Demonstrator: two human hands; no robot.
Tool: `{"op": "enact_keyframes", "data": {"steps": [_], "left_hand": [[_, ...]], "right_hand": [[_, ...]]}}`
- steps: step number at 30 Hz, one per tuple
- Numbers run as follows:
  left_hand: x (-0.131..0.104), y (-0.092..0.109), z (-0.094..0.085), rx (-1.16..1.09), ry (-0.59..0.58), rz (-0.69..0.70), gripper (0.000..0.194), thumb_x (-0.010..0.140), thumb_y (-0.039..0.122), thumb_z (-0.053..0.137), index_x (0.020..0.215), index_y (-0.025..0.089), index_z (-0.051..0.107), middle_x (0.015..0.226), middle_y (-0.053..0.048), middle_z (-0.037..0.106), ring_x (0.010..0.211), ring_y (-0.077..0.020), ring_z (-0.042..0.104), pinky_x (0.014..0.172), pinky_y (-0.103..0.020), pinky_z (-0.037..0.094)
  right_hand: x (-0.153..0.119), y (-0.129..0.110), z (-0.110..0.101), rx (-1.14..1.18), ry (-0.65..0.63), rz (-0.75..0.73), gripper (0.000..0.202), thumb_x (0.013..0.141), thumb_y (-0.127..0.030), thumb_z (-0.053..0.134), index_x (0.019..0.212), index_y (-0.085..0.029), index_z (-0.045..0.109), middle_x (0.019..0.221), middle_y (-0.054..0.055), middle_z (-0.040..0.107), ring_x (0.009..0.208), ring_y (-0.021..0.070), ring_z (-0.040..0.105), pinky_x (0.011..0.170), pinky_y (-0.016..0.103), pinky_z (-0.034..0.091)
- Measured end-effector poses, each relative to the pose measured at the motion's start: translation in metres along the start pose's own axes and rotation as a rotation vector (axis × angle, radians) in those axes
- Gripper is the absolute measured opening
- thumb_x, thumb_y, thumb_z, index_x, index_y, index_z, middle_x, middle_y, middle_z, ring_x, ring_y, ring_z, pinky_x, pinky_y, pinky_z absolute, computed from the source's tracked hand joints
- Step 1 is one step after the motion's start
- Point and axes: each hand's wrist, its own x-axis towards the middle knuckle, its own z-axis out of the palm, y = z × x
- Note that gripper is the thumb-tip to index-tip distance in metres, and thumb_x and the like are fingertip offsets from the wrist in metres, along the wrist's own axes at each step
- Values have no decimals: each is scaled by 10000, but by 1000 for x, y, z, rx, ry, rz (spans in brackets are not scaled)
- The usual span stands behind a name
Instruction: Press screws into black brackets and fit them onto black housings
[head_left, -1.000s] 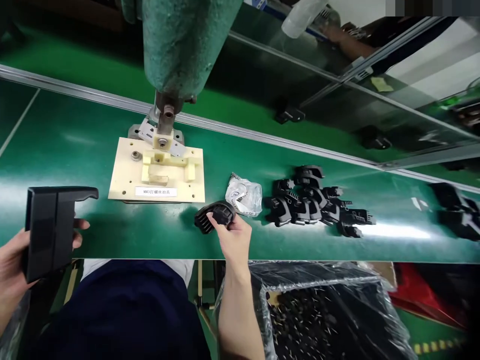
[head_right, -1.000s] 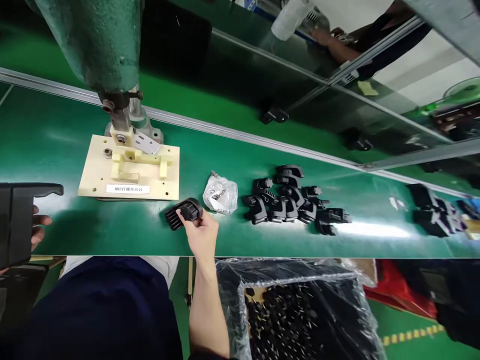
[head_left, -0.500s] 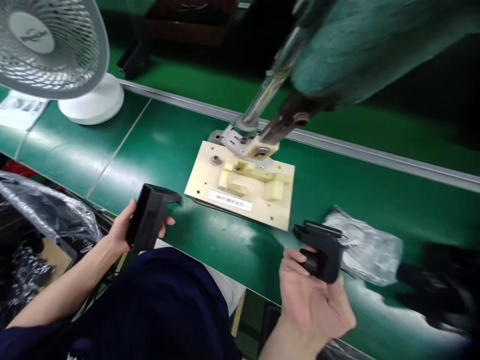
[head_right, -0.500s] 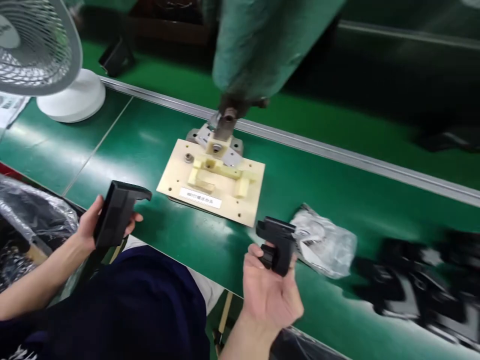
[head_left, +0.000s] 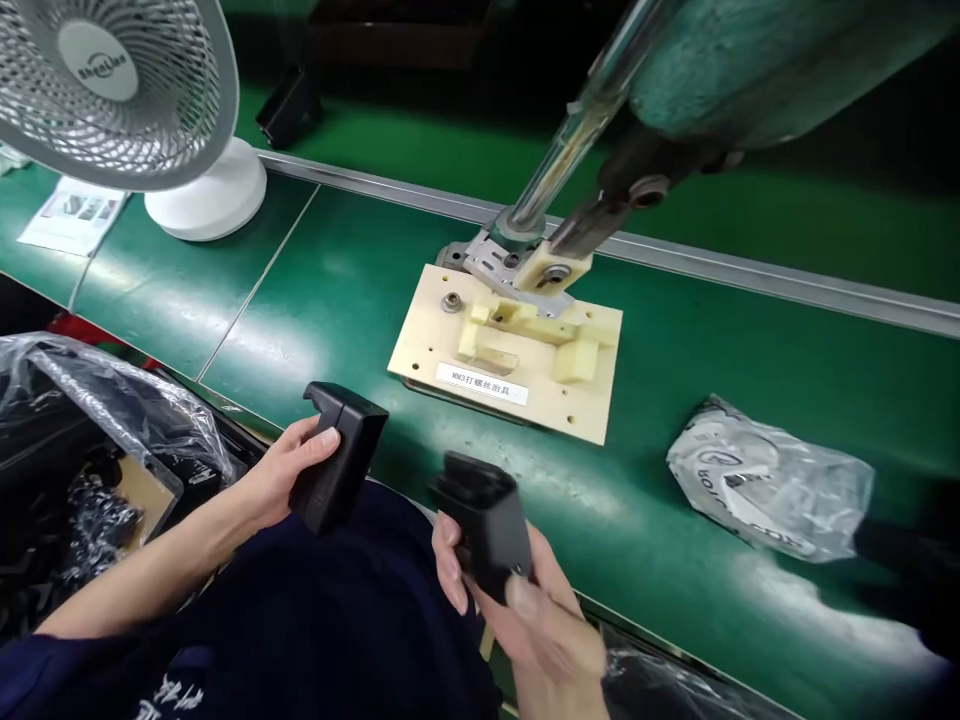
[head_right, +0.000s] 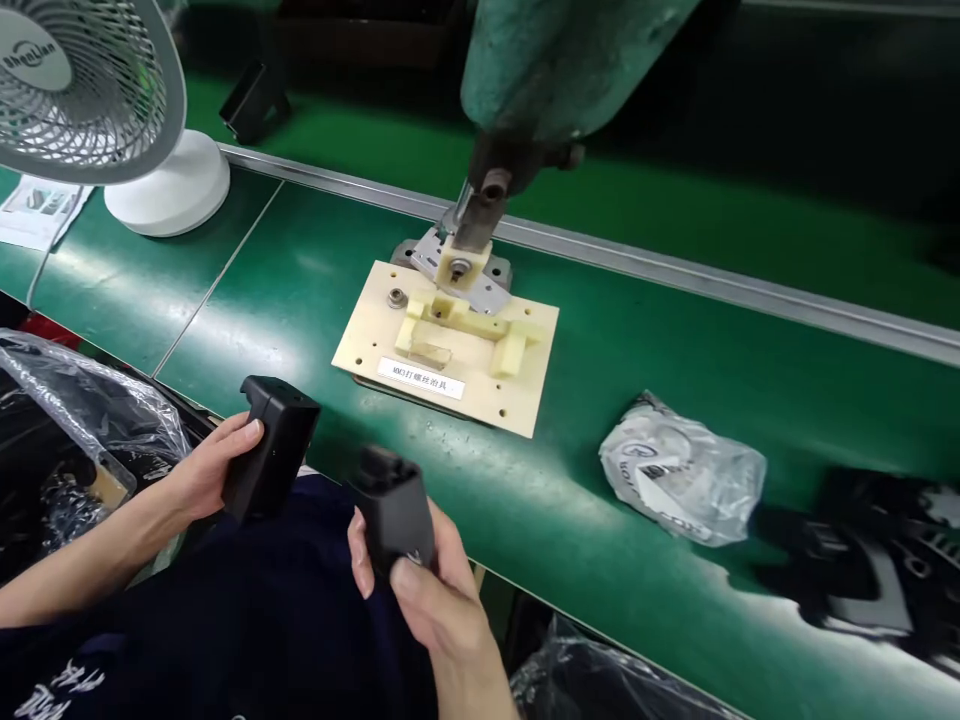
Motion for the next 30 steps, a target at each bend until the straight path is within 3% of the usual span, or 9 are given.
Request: {"op": "enact_keyframes", "data": {"steps": [4,6,9,11,14,18,26,28,30], "left_hand": [[-12,6,13,135,36,46,509,584,587,784,805,144,666,672,6,585,613,-106,497,544,-196,389],[-16,6,15,215,12,93,520,634,630,728,783,137,654,681,0,584,624,-111,483,555,-205,386],[-18,5,14,360,-8,185,497,711,635,657,720,142,602,656,9,557,615,-110,455,558,-213,374],[-19,4,13,447,-6,243,480,752,616,625,658,153,544,629,17,529,600,-107,435,541,-215,355],[-19,3,15,467,30,266,525,748,645,605,588,166,462,573,28,471,554,-96,391,497,-217,324],[-21,-1,23,335,102,116,597,653,720,637,566,158,453,503,52,385,472,-68,317,417,-200,267],[-27,10,20,164,122,-333,500,701,632,664,673,146,550,528,1,522,428,-110,477,424,-230,427],[-27,15,20,199,140,-290,468,741,612,632,701,151,563,560,-15,550,444,-123,497,421,-236,425],[-25,16,20,280,169,-63,493,732,633,628,638,161,523,534,9,492,438,-98,437,395,-210,354]], "right_hand": [[23,-18,10,-1096,33,-313,104,853,-218,531,765,-172,499,688,13,484,603,123,421,531,254,354],[35,-23,12,-1498,-95,-531,79,795,-113,490,738,-166,501,726,40,503,655,149,434,529,264,334],[48,-27,13,-1793,-332,-723,119,715,-58,468,727,-168,510,723,55,511,668,176,433,519,282,308],[54,-27,14,-1879,-388,-803,144,743,-43,445,700,-170,497,673,48,492,630,171,422,514,283,289],[58,-27,19,-1998,-305,-818,214,785,-10,390,669,-165,480,582,37,455,550,158,409,479,280,206],[61,-31,26,-2112,-331,-692,219,747,13,382,670,-155,500,541,46,463,480,165,428,447,287,120],[91,-62,51,-2010,-933,-615,325,712,-9,582,447,-166,478,455,7,438,480,133,437,473,291,239],[94,-67,55,-1961,-951,-577,346,713,-19,596,430,-168,464,450,-3,435,485,124,421,494,294,244],[90,-63,51,-1916,-798,-566,252,735,-64,588,512,-167,534,511,5,503,495,122,413,492,289,223]]}}
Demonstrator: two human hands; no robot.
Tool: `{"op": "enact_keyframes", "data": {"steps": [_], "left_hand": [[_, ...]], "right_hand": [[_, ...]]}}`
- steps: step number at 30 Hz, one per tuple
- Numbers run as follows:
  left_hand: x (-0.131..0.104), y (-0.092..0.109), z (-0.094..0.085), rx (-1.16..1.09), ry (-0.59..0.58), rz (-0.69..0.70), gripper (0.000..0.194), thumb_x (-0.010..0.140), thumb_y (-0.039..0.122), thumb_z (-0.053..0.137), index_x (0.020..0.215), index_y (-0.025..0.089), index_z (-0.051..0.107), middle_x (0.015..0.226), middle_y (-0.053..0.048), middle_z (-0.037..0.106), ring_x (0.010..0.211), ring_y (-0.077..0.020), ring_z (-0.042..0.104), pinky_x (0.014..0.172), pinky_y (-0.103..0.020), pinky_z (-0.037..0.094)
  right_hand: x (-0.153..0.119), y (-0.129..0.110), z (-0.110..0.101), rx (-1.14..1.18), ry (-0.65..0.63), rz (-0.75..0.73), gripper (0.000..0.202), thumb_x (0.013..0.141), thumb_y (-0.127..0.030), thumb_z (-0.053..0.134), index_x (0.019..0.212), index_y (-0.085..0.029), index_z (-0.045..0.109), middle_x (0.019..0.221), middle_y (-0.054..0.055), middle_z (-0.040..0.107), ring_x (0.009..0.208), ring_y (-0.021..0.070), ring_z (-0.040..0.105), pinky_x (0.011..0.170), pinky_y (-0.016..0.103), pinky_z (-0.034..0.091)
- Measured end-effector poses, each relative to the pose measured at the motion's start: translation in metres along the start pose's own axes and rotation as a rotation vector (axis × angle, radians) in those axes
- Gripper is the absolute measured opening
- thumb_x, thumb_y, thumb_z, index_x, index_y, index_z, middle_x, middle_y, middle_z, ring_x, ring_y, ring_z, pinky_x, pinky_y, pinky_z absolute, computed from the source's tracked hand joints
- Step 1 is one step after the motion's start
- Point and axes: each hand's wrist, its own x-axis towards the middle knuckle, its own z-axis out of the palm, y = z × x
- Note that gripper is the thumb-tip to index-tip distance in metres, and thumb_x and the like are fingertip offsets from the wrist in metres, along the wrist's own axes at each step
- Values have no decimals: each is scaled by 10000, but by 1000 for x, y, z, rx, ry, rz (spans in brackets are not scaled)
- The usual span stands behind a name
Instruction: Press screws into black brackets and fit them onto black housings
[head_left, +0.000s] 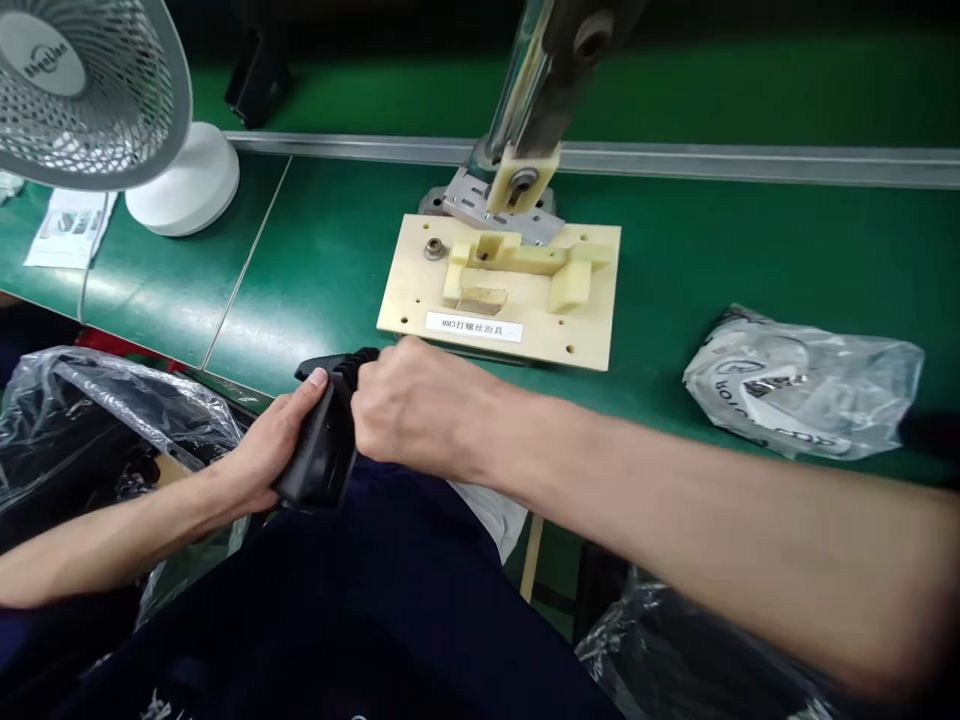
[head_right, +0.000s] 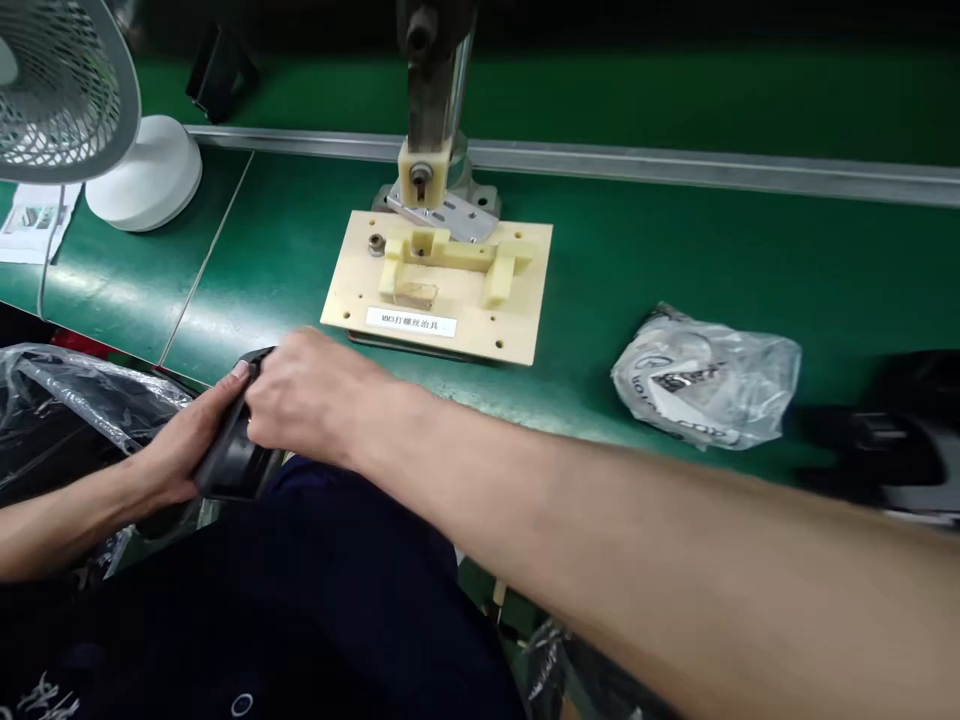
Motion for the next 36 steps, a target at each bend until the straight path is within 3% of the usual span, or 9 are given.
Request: {"op": "enact_keyframes", "data": {"steps": [4,6,13,16,20,23,28,31,36], "left_hand": [[10,-6,4,221,121,607,582,712,707,592,537,180,420,499,39,346,473,-78,283,431,-230,265],[14,-9,4,321,141,781,602,732,732,542,521,188,393,490,37,325,480,-85,261,458,-250,263],[20,-8,-2,514,52,930,563,777,692,505,548,179,485,496,15,404,469,-98,292,468,-259,275],[23,-12,-4,464,113,931,498,673,669,634,604,181,559,524,1,464,500,-127,377,509,-276,343],[30,-18,-6,459,173,946,490,440,585,807,653,204,586,613,-31,499,724,-242,520,653,-332,423],[33,-19,-5,494,183,951,506,422,587,811,651,216,554,627,-30,478,787,-262,522,650,-327,416],[26,-18,3,539,169,797,552,726,673,571,512,199,387,483,31,314,488,-103,295,471,-257,263],[18,-27,7,541,144,733,615,756,746,471,505,198,350,479,37,284,477,-91,240,452,-259,231],[12,-35,6,547,323,1050,638,740,811,403,551,203,454,513,12,393,511,-132,363,517,-289,330]], "right_hand": [[-23,-10,36,48,387,253,153,784,-217,559,646,-150,569,607,31,541,539,133,409,502,279,219],[-32,-14,52,4,570,266,207,797,-217,536,599,-160,528,579,22,487,557,136,392,515,278,238],[-36,-31,71,-131,797,309,221,789,-135,502,572,-167,517,584,29,505,543,140,397,502,287,270],[-37,-40,71,-5,689,518,89,781,-130,519,798,-118,605,773,79,623,667,169,533,552,278,377],[-37,-40,60,430,330,764,247,752,-166,577,994,-116,573,843,59,644,675,171,593,572,271,423],[-33,-30,52,480,146,732,199,748,-180,572,940,-131,584,784,49,645,611,174,588,522,268,379],[-24,-21,38,65,-23,584,236,676,44,468,796,-77,632,661,119,621,572,195,570,447,264,264],[-23,-23,26,176,-149,437,143,635,0,580,671,-125,639,612,76,618,549,177,562,452,261,270],[-26,-27,24,486,-120,510,101,623,-192,663,721,-169,662,632,28,645,557,177,579,469,265,277]]}}
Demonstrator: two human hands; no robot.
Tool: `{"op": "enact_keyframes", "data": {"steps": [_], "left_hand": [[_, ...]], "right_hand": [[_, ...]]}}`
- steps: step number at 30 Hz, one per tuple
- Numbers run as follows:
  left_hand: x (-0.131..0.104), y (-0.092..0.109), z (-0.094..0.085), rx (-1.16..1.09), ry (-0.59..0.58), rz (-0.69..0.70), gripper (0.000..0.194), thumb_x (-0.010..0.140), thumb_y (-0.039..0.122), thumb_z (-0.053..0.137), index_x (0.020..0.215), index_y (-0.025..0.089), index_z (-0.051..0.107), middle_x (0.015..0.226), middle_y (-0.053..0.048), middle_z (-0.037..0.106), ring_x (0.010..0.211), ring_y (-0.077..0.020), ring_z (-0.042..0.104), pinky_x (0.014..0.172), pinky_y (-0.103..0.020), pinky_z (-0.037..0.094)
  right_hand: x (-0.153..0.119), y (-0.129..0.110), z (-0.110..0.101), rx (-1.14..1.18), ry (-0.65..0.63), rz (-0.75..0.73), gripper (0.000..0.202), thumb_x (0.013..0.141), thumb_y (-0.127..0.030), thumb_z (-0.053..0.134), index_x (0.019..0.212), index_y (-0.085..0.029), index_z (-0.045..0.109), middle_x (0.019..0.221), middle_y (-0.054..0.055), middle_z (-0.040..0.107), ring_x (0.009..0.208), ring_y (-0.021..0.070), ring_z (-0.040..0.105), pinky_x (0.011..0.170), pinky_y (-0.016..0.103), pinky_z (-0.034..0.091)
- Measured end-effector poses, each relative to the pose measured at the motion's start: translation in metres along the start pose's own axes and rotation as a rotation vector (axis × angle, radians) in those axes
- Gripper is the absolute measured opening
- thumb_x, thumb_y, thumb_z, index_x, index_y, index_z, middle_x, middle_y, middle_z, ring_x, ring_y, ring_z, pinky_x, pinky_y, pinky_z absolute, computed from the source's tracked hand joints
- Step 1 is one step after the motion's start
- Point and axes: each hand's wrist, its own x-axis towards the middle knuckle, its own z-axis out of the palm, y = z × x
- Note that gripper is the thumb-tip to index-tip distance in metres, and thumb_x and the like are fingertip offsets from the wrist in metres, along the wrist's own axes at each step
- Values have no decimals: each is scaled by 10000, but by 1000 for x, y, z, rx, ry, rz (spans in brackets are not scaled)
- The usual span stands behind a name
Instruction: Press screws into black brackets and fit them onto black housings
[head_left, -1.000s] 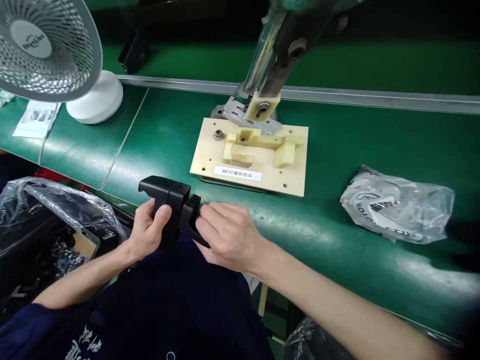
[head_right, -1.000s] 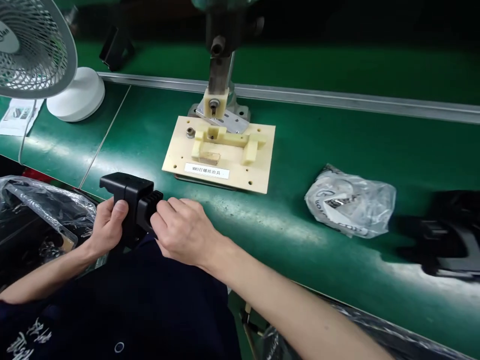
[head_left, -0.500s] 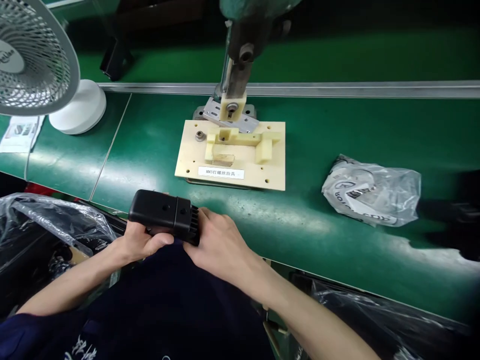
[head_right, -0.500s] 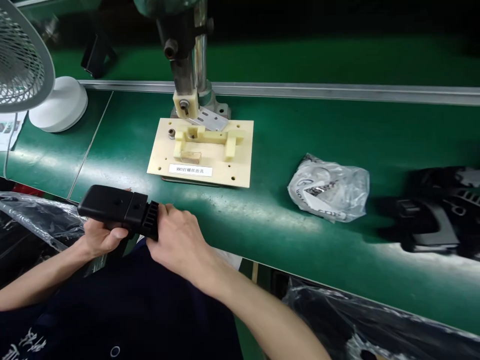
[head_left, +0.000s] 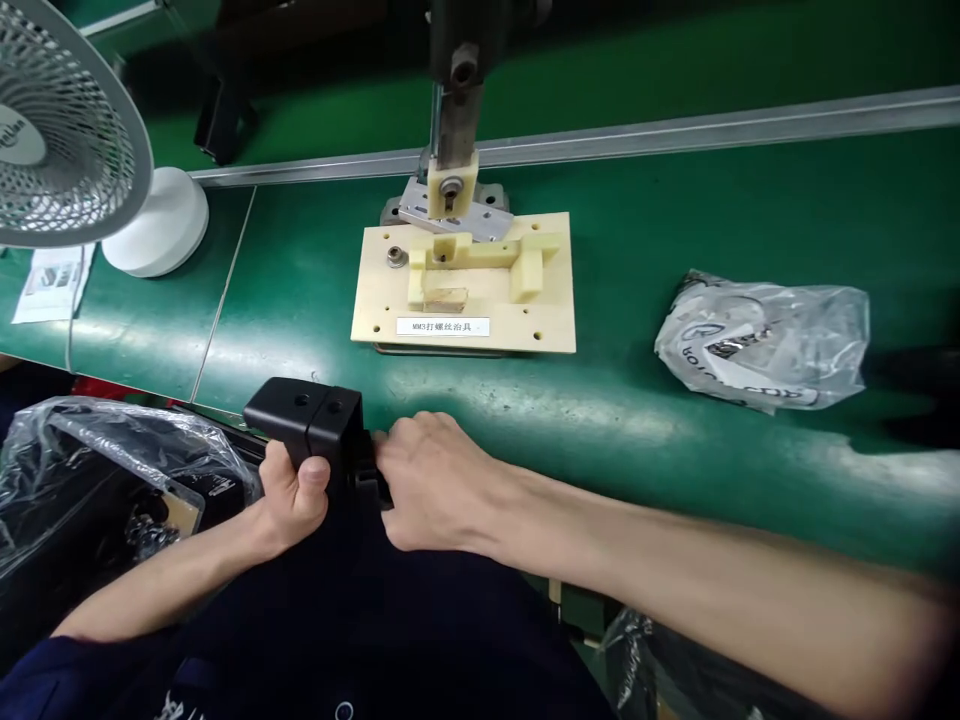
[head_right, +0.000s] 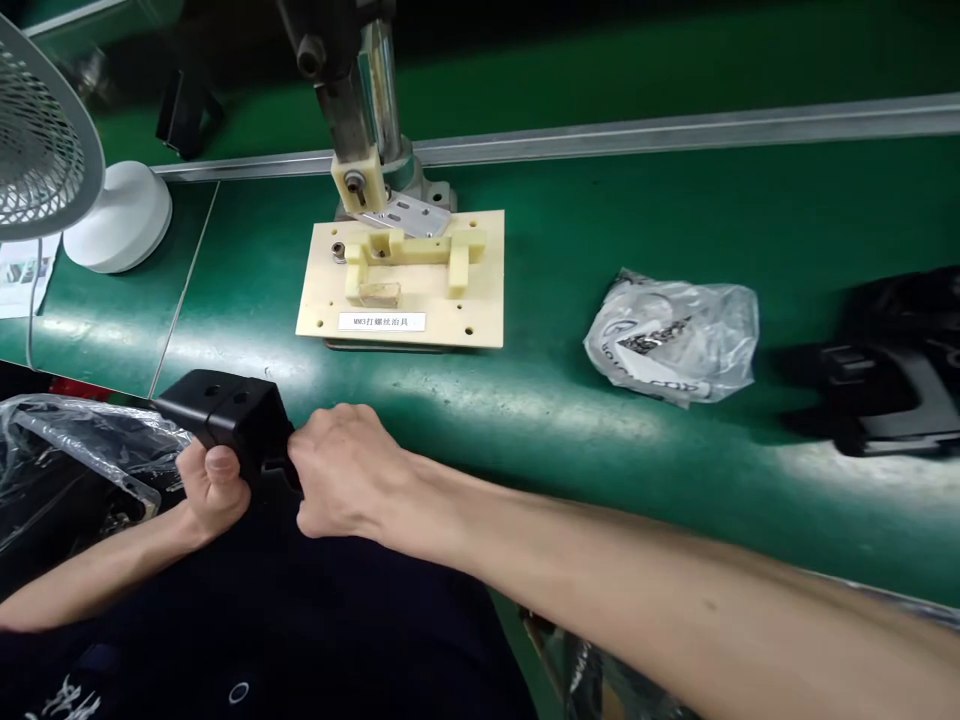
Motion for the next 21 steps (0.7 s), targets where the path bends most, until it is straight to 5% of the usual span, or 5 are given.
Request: {"op": "enact_keyframes", "data": {"steps": [4,9,12,17,21], "left_hand": [[10,3,-3,2,-80,74,559,746,737,515,629,191,545,559,4,450,540,-142,401,574,-293,379],[13,8,-2,-22,-227,55,474,845,589,499,602,183,470,526,28,388,487,-103,319,501,-250,324],[12,13,1,-89,-262,-35,485,864,579,469,587,185,414,505,47,311,471,-87,247,437,-231,257],[14,21,1,-164,-283,-205,526,860,623,437,580,180,393,534,49,261,501,-80,206,428,-217,246],[13,23,-2,-201,-335,-355,564,814,676,467,564,179,373,544,49,257,510,-73,213,430,-207,247]], "right_hand": [[1,8,8,23,137,60,184,663,-145,583,824,-169,669,647,31,657,555,181,578,468,270,237],[-6,10,-2,56,132,211,63,694,-205,587,645,-165,594,540,12,564,485,140,503,463,255,234],[-11,9,-4,25,152,227,108,738,-253,600,690,-157,593,586,14,560,499,135,494,471,253,259],[-18,7,15,-253,457,138,188,748,-174,615,920,-99,600,829,98,596,696,198,574,501,271,339],[-17,6,19,-411,411,59,106,697,-62,566,790,-97,602,690,88,560,606,194,542,458,276,292]]}}
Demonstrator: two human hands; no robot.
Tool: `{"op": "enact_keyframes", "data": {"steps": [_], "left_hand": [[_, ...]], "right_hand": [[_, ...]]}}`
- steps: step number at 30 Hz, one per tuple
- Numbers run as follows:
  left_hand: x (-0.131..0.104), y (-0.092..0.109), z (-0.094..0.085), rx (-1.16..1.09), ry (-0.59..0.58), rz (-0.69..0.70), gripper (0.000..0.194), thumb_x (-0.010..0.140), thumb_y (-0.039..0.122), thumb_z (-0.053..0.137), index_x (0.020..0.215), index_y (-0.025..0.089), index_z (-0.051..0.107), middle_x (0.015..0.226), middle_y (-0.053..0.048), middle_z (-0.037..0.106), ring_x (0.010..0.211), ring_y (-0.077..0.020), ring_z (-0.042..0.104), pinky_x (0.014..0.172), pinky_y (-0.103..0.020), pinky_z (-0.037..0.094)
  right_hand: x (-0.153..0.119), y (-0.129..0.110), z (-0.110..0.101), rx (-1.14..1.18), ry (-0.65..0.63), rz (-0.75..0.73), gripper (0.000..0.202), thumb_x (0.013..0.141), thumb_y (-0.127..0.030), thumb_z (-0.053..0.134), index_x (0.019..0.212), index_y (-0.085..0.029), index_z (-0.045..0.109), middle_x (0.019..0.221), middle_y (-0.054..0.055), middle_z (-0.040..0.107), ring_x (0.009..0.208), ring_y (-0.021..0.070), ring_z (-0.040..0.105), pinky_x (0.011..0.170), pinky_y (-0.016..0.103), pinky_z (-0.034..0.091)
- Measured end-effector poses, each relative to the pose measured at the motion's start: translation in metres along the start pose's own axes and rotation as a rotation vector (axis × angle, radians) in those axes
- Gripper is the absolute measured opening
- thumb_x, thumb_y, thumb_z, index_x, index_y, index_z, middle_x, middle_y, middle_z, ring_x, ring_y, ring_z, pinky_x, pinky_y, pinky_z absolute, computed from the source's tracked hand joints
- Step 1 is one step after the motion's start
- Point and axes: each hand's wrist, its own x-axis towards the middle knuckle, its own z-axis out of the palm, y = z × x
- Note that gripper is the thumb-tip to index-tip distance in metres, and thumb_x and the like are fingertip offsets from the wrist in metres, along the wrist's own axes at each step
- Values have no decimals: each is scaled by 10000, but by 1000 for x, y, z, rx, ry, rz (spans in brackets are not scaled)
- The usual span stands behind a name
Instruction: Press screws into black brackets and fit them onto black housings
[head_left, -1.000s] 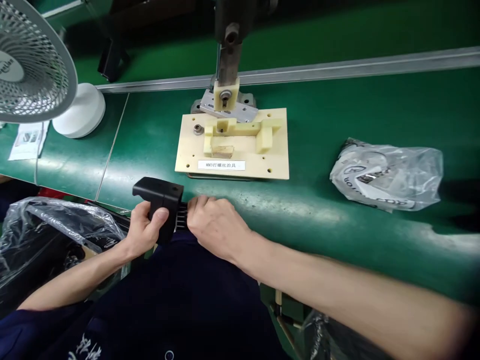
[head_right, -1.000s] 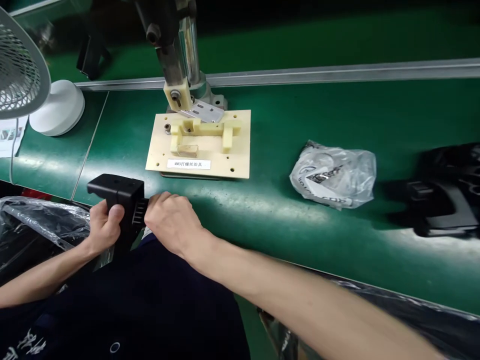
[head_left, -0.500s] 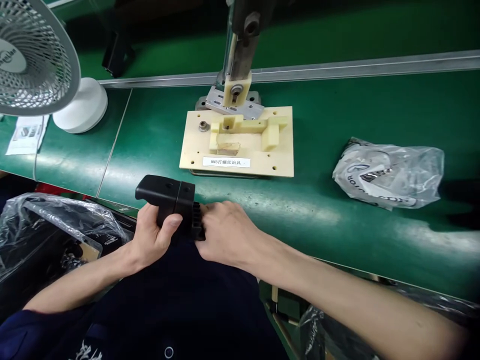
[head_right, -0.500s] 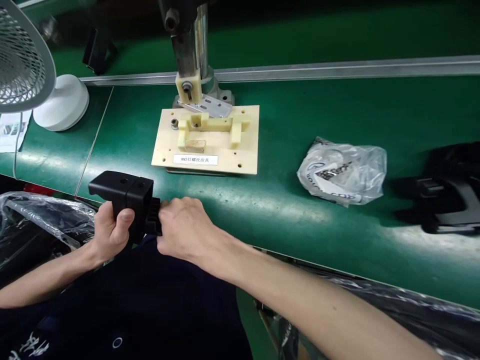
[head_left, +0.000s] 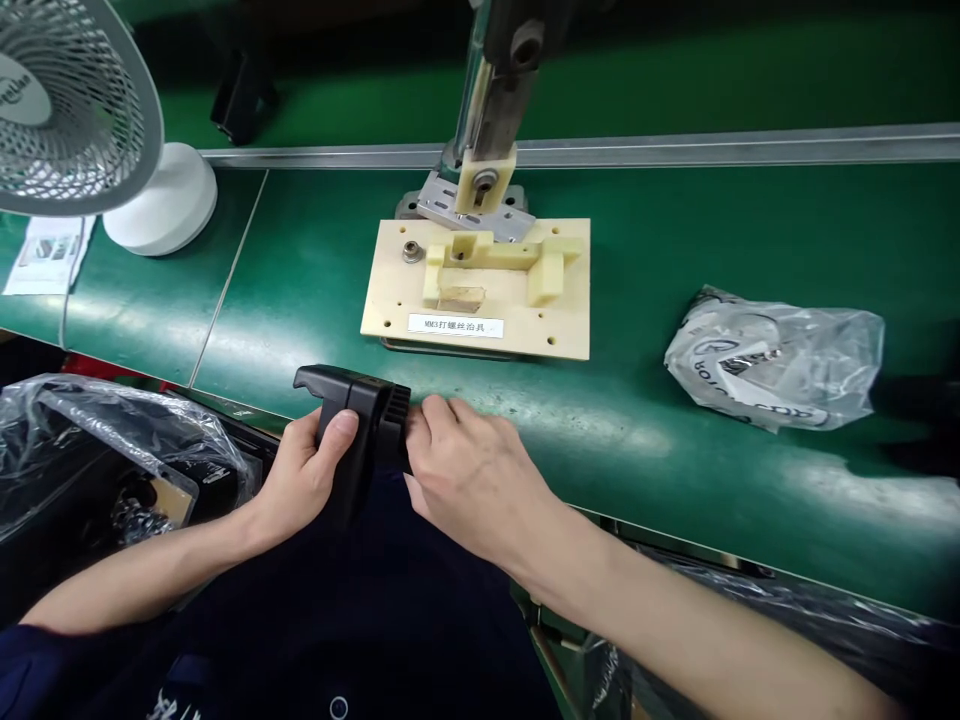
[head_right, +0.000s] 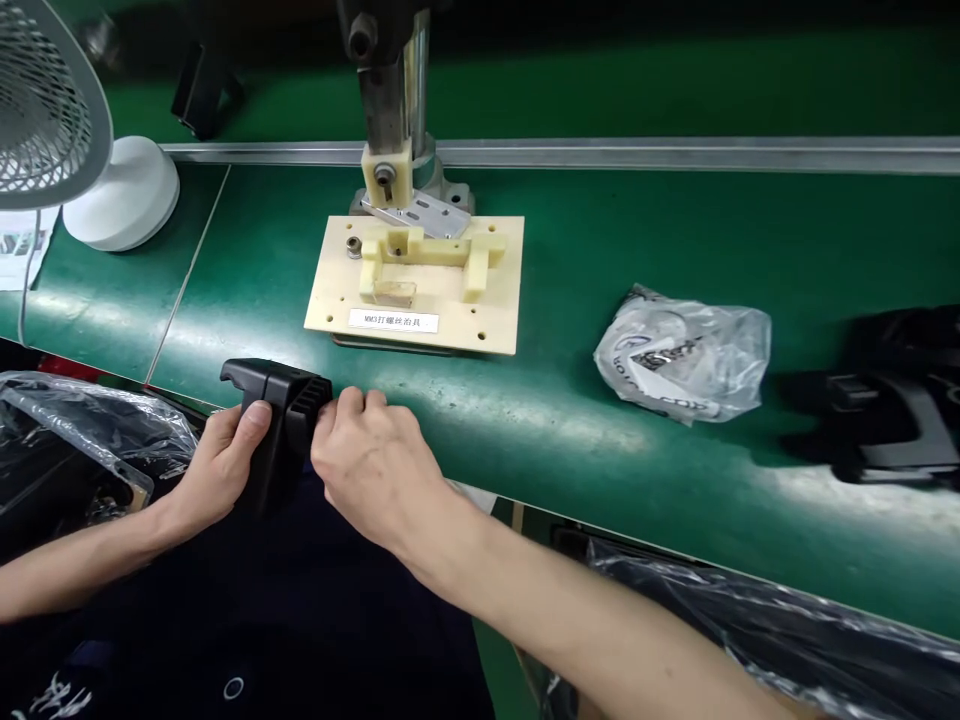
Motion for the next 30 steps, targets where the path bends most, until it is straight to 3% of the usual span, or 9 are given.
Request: {"op": "enact_keyframes", "data": {"steps": [7,9,11,14,16,19,24,27,30], "left_hand": [[0,11,1,-214,-15,-525,643,635,801,556,554,193,362,506,54,289,430,-67,282,360,-199,238],[-1,13,1,-257,-29,-588,632,648,803,540,579,192,396,511,46,327,424,-80,321,356,-208,268],[0,9,1,-223,14,-456,632,676,801,514,573,189,392,517,45,316,436,-74,298,360,-203,253],[2,-1,-2,-98,109,-35,619,748,747,500,540,189,330,519,52,258,470,-65,234,393,-200,242],[6,-7,-4,-35,143,209,593,812,688,474,540,188,309,511,54,242,477,-67,213,409,-205,246],[11,-14,-6,2,126,372,567,861,635,440,542,188,298,494,54,239,463,-69,192,403,-216,232],[4,-22,-6,-13,100,246,574,855,653,430,539,184,331,497,46,264,469,-75,203,412,-225,242],[-6,-24,-3,-70,127,83,574,824,664,480,541,169,419,507,37,325,482,-79,252,432,-222,284],[-6,-18,2,-244,207,-83,565,774,684,540,585,152,526,534,21,427,491,-87,337,452,-216,339]], "right_hand": [[28,-6,-11,-211,-217,-188,219,652,84,457,606,-104,559,612,100,559,568,176,533,455,248,291],[34,-8,-16,-275,-236,-202,224,659,82,458,618,-102,579,627,108,576,582,184,539,473,265,321],[37,-10,-22,-202,-298,-231,209,675,49,487,607,-119,591,621,95,583,569,178,530,472,272,316],[34,-8,-26,22,-377,-258,149,692,-46,559,591,-141,613,585,64,580,519,149,490,448,271,260],[28,-7,-23,65,-347,-245,101,693,-90,587,617,-136,635,596,69,589,516,146,484,447,280,232],[17,-8,-11,47,-231,-187,57,692,-133,602,664,-115,647,616,87,590,533,164,498,450,288,206],[16,-7,-1,109,-12,-100,99,711,-208,625,658,-125,622,615,78,583,577,184,540,461,279,206],[25,3,-6,264,-5,10,157,744,-281,660,710,-129,639,629,55,595,586,171,552,491,271,299],[25,10,-2,607,109,148,341,736,-350,717,991,-137,641,836,62,654,708,184,605,617,292,449]]}}
